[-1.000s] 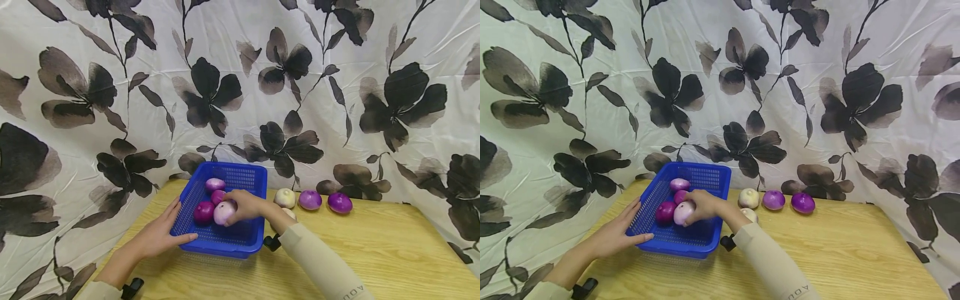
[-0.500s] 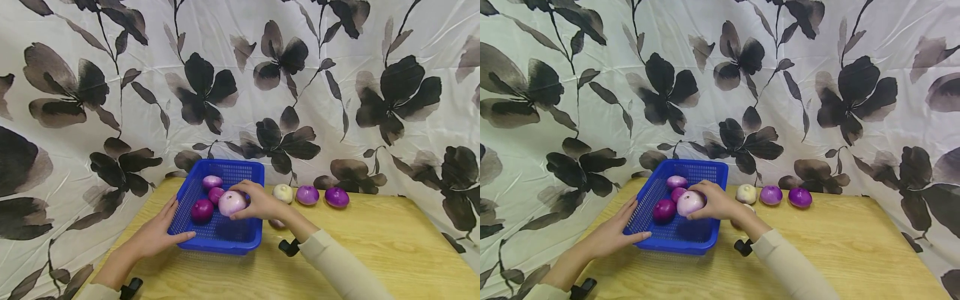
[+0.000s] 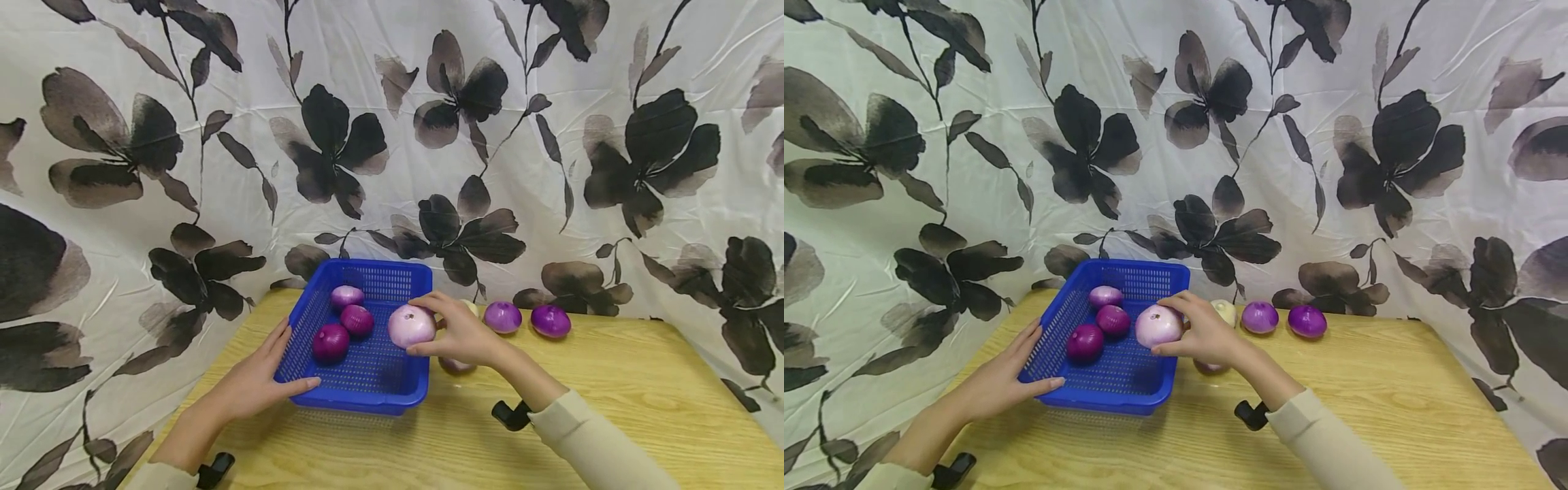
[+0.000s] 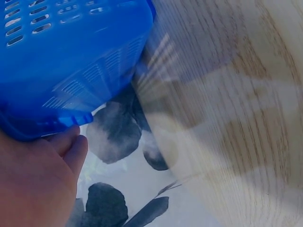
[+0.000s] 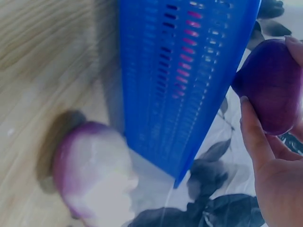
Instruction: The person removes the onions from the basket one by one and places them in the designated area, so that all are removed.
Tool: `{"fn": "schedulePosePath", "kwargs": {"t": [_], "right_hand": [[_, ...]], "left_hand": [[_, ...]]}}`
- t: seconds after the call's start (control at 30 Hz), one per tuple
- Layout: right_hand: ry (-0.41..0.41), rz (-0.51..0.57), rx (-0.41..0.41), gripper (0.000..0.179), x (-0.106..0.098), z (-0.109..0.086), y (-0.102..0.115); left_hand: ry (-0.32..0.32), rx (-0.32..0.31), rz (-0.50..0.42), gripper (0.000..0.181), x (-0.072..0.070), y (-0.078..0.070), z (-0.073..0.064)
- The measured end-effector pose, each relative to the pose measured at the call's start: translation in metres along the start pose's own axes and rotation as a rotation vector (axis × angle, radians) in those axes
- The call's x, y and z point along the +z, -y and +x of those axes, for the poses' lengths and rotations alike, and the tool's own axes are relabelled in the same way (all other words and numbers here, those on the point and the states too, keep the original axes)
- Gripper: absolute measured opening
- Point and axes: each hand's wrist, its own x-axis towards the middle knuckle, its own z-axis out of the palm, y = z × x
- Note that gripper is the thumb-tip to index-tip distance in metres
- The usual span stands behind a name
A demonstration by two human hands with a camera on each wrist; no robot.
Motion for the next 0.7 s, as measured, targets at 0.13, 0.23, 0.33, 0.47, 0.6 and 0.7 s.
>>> {"fn": "schedulePosePath", "kwargs": {"t": [0.13, 0.23, 0.33, 0.47, 0.6, 0.7], "right_hand": [[-0.015, 0.007, 0.018, 0.071, -0.007, -0.009, -0.006], [-0.025, 0.036, 0.024, 0.07, -0.012, -0.016, -0.01], [-0.032, 0.022, 0.008, 0.069, -0.017, -0.021, -0.014], [-0.031, -0.024, 0.037, 0.07, -0.025, -0.033, -0.019], [-0.033, -0.048, 0.085, 0.071, -0.035, -0.047, -0.027], [-0.04, -0.061, 0.109, 0.073, -0.043, -0.058, -0.034]], "left_hand": [[-0.002, 0.004, 0.007, 0.121, -0.001, 0.0, 0.0], [-0.002, 0.002, 0.005, 0.121, -0.001, -0.001, 0.0], [-0.003, 0.0, 0.004, 0.12, -0.002, -0.001, 0.0], [-0.002, 0.001, 0.009, 0.12, -0.003, 0.0, 0.0], [0.005, 0.001, 0.01, 0.12, -0.003, -0.001, 0.001], [0.006, 0.003, 0.01, 0.12, -0.004, -0.003, 0.001]]}}
